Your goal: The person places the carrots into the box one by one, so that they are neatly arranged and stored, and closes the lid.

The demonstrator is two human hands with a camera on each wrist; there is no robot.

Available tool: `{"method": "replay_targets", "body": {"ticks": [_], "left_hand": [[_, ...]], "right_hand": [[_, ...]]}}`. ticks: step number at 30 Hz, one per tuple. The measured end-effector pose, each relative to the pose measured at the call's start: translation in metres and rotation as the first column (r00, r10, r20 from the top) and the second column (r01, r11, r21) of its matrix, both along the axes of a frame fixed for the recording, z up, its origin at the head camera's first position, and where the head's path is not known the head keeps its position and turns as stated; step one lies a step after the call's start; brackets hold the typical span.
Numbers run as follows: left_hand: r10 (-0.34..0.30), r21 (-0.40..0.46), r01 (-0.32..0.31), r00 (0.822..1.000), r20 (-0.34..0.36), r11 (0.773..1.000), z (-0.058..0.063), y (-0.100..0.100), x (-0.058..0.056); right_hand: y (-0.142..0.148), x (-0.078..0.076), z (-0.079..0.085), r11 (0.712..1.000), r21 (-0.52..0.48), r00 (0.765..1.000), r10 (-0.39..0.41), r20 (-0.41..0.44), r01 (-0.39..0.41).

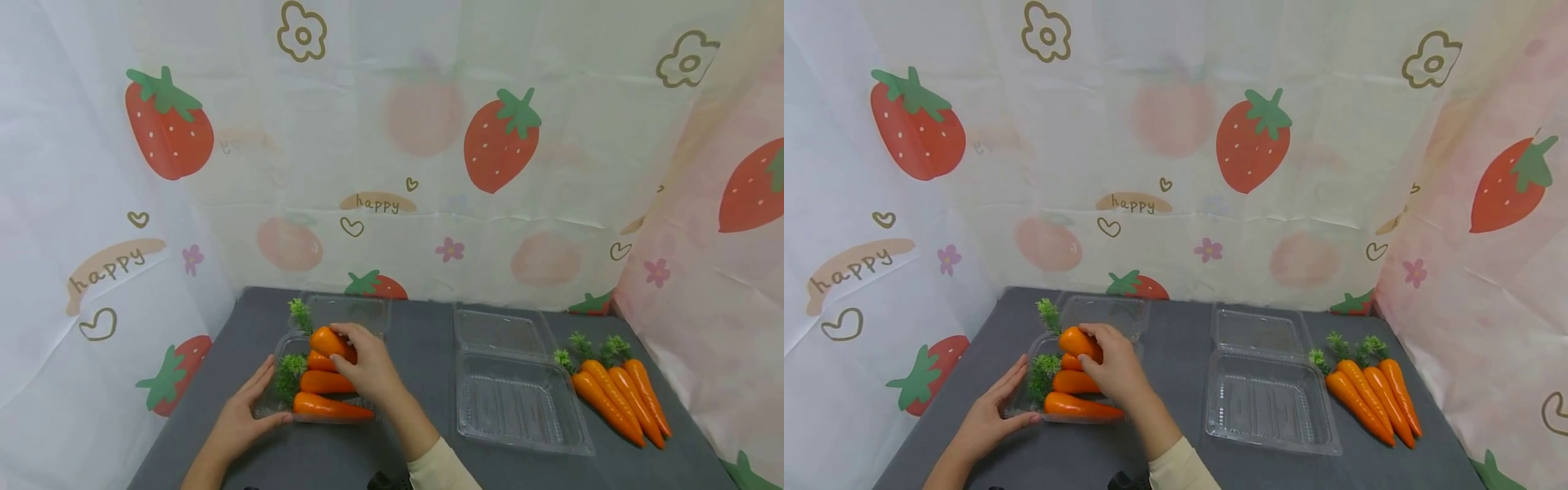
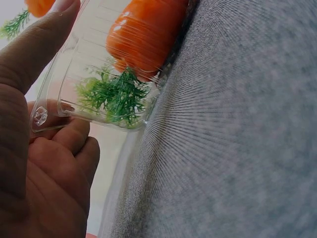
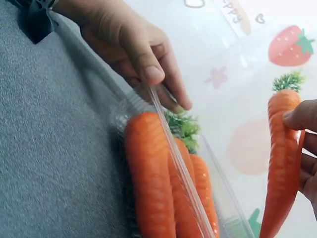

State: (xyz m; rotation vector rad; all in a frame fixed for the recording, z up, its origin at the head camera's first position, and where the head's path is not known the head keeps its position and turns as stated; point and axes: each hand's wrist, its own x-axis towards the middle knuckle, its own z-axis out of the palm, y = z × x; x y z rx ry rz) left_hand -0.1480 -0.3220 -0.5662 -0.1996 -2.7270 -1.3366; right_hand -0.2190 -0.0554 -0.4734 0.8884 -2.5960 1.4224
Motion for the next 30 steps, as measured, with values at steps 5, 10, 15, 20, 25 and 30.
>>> {"method": "replay_targets", "body": {"ticks": [5,10,15,20,25,30], "left_hand": [[0.003,-0.006,-0.003,1.000,-0.006,1.000,0.000,0.000,0.001],[0.001,-0.011,-0.001,1.000,-0.020,1.000,-0.001,-0.001,0.001],[0.018,-0.032,-0.018,0.999,-0.027,0.999,-0.002,-0.002,0.000],[0.013,-0.022,-0.013,1.000,-0.021,1.000,0.000,0.000,0.001],[0.006,-0.012,-0.006,0.999,-0.037,1.000,0.000,0.000,0.002],[0.005,-0.013,-0.006,0.999,-0.041,1.000,-0.002,0.000,0.001]], "right_hand": [[-0.008,0.002,-0.002,0.999,-0.033,0.999,0.022,0.042,-0.020],[-0.015,0.001,-0.011,0.999,-0.002,0.999,0.045,0.017,-0.045],[-0.021,-0.001,-0.024,0.996,0.063,0.998,0.057,-0.007,-0.057],[-0.022,-0.003,-0.032,0.992,0.118,0.999,0.050,0.002,-0.049],[-0.020,-0.004,-0.037,0.989,0.139,0.998,0.048,0.043,-0.053],[-0.020,-0.006,-0.040,0.980,0.184,0.995,0.065,0.077,-0.078]]}}
